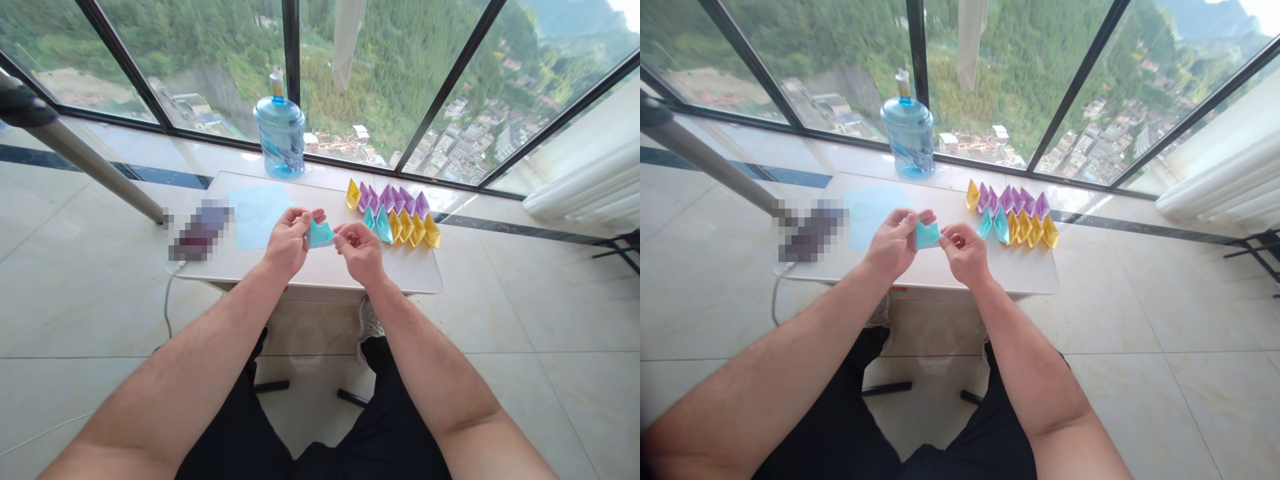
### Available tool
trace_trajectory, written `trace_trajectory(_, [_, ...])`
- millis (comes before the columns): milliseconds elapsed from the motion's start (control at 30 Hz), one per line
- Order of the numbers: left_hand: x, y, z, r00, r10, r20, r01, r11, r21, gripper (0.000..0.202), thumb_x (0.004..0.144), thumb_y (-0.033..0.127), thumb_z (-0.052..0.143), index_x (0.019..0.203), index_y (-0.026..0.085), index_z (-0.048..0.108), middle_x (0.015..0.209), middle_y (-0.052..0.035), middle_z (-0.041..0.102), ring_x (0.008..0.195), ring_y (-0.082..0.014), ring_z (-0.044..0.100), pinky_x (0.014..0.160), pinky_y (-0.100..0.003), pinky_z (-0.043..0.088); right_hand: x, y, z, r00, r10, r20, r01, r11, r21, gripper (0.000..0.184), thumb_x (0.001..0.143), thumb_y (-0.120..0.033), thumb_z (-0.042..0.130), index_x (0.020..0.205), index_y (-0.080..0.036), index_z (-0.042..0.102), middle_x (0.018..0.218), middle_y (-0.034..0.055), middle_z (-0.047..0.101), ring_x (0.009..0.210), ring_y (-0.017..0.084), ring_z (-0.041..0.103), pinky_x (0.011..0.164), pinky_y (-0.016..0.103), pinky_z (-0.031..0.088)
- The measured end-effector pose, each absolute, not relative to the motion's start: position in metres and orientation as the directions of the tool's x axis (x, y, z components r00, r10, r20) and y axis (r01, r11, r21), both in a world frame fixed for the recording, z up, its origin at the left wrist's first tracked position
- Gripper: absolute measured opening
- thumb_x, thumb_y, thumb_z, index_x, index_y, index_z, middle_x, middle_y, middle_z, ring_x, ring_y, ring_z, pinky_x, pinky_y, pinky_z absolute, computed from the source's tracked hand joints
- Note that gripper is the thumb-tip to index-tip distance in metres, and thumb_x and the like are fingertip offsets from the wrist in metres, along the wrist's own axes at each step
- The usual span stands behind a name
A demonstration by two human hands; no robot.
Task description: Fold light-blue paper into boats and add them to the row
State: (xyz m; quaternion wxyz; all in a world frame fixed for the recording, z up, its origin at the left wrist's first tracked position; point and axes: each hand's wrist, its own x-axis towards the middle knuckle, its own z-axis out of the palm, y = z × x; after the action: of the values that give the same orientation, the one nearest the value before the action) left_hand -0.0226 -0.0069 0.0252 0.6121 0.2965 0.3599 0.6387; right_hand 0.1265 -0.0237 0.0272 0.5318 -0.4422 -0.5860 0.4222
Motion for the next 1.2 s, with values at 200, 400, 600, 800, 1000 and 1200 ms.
trace_trajectory(200, [-0.035,-0.004,0.031,-0.058,0.995,-0.085,-0.672,0.024,0.74,0.03,0.08,0.034,0.075,0.086,0.023,0.048,0.111,-0.0039,0.073,0.113,-0.0233,0.067,0.086,-0.04,0.056,0.125,-0.028,0.026,-0.186,0.942,0.279,0.113,0.303,-0.946,0.013,0.075,-0.026,0.066,0.07,-0.021,0.056,0.091,0.0027,0.068,0.074,0.013,0.059,0.064,0.026,0.048])
trace_trajectory(400, [-0.037,-0.002,0.033,-0.115,0.99,-0.08,-0.596,-0.005,0.803,0.033,0.08,0.042,0.074,0.084,0.024,0.047,0.096,-0.0004,0.071,0.09,-0.0171,0.069,0.089,-0.04,0.055,0.12,-0.033,0.026,-0.26,0.946,0.194,0.251,0.26,-0.933,0.005,0.069,-0.019,0.061,0.068,-0.022,0.058,0.069,-0.0022,0.061,0.065,0.013,0.054,0.061,0.027,0.046])
trace_trajectory(600, [-0.029,-0.007,0.035,-0.035,0.998,-0.06,-0.54,0.031,0.841,0.039,0.075,0.045,0.078,0.087,0.023,0.049,0.099,-0.0019,0.071,0.087,-0.0196,0.07,0.077,-0.037,0.057,0.12,-0.03,0.024,-0.181,0.948,0.263,0.222,0.3,-0.928,0.034,0.067,-0.015,0.055,0.095,-0.024,0.071,0.082,-0.0013,0.063,0.07,0.013,0.056,0.064,0.026,0.048])
trace_trajectory(800, [-0.024,-0.012,0.035,0.075,0.996,-0.048,-0.537,0.081,0.84,0.039,0.072,0.041,0.083,0.085,0.022,0.052,0.104,-0.006,0.074,0.095,-0.0213,0.072,0.08,-0.035,0.057,0.123,-0.025,0.026,-0.143,0.947,0.287,0.294,0.318,-0.901,0.05,0.068,-0.012,0.054,0.11,-0.028,0.077,0.107,0.003,0.064,0.083,0.014,0.059,0.064,0.026,0.05])
trace_trajectory(1000, [-0.025,-0.01,0.032,0.13,0.989,-0.072,-0.468,0.126,0.875,0.039,0.069,0.04,0.084,0.082,0.02,0.054,0.096,-0.0061,0.076,0.092,-0.0208,0.072,0.079,-0.032,0.055,0.125,-0.023,0.03,-0.189,0.932,0.308,0.358,0.358,-0.862,0.036,0.08,-0.016,0.057,0.104,-0.028,0.08,0.11,0.0028,0.069,0.093,0.017,0.063,0.083,0.03,0.052])
trace_trajectory(1200, [-0.028,-0.013,0.037,0.219,0.96,-0.175,-0.42,0.255,0.871,0.033,0.069,0.031,0.083,0.077,0.017,0.055,0.105,-0.0121,0.076,0.083,-0.0202,0.071,0.074,-0.032,0.055,0.132,-0.021,0.031,-0.303,0.912,0.277,0.428,0.39,-0.815,0.026,0.084,-0.023,0.063,0.103,-0.023,0.08,0.097,0.0025,0.072,0.064,0.01,0.052,0.07,0.026,0.048])
